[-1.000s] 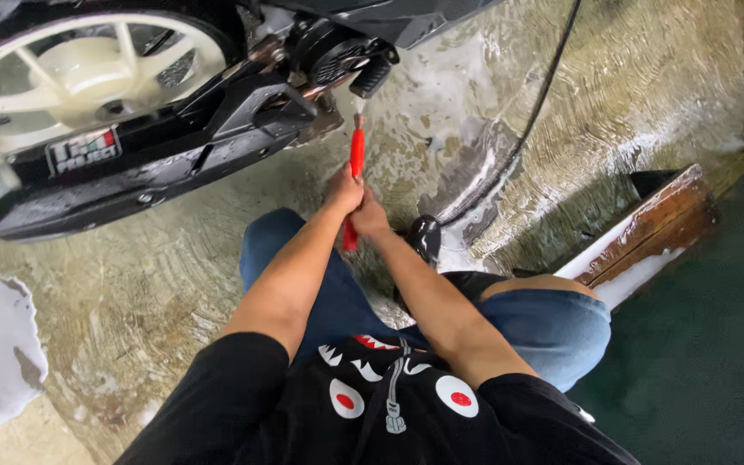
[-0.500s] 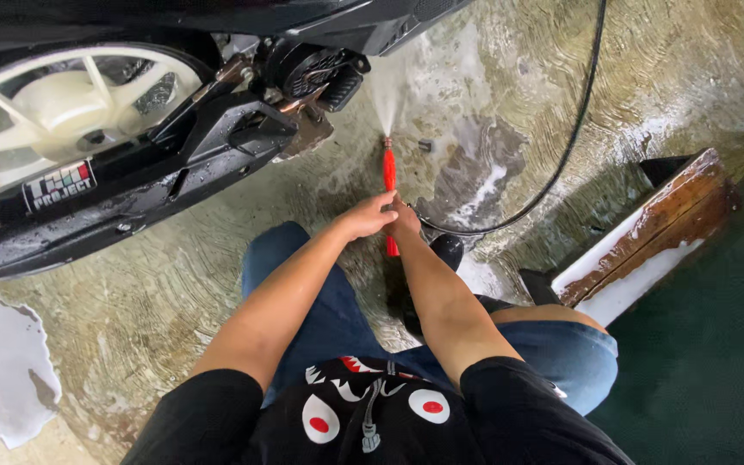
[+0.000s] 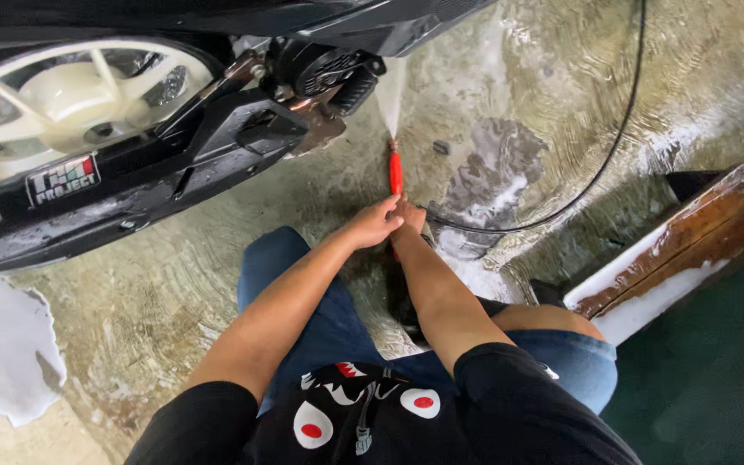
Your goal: The person uses a pressure washer to rinse soap off a black Honda motorcycle. They systematically spray the lower body, wheels, and engine area, moving around the vehicle to cover different sides.
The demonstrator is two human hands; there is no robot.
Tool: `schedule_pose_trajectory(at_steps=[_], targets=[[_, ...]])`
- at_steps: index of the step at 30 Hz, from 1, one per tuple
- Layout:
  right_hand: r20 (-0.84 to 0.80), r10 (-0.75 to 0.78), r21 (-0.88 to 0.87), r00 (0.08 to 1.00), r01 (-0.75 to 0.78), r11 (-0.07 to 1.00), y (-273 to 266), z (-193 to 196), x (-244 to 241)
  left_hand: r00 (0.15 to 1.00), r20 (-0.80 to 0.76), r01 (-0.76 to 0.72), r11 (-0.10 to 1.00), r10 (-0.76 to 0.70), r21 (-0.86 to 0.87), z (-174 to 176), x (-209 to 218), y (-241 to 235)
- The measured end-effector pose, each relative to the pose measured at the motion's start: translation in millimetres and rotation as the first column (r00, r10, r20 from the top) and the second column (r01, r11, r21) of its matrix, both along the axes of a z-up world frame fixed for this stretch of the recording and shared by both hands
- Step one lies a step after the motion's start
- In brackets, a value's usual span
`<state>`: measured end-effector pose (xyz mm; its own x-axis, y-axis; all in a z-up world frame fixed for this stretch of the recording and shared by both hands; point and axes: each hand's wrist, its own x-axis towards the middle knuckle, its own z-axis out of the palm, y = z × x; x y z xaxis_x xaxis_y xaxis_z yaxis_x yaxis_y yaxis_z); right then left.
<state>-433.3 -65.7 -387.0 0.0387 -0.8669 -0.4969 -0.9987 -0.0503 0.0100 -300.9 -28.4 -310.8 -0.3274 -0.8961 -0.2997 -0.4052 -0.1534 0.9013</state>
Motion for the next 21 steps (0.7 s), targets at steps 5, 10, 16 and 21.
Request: schedule_pose_trajectory(at_steps=[5,10,16,21], targets=[[-0.102,0.063,-0.076,0.993,-0.071,0.995,2,10,11,0.998,0.033,-0.059,0.997,0.057,0.044,9,14,-8],[-0.166,0.092,0.244,0.982,-0.05,0.969,-5,25,9,0.996,-0.004,-0.084,0.996,0.084,0.043,12,18,-7],[-0.054,-0.088,0.119,0.995,0.094,0.988,-4,60,9,0.943,0.076,-0.308,0.938,0.323,-0.16,56,5,-21],[0.279,-0.073,-0.127,0.957,0.112,0.986,-3,162,31,0.874,-0.252,-0.454,0.883,0.415,-0.123,137,16,-16]])
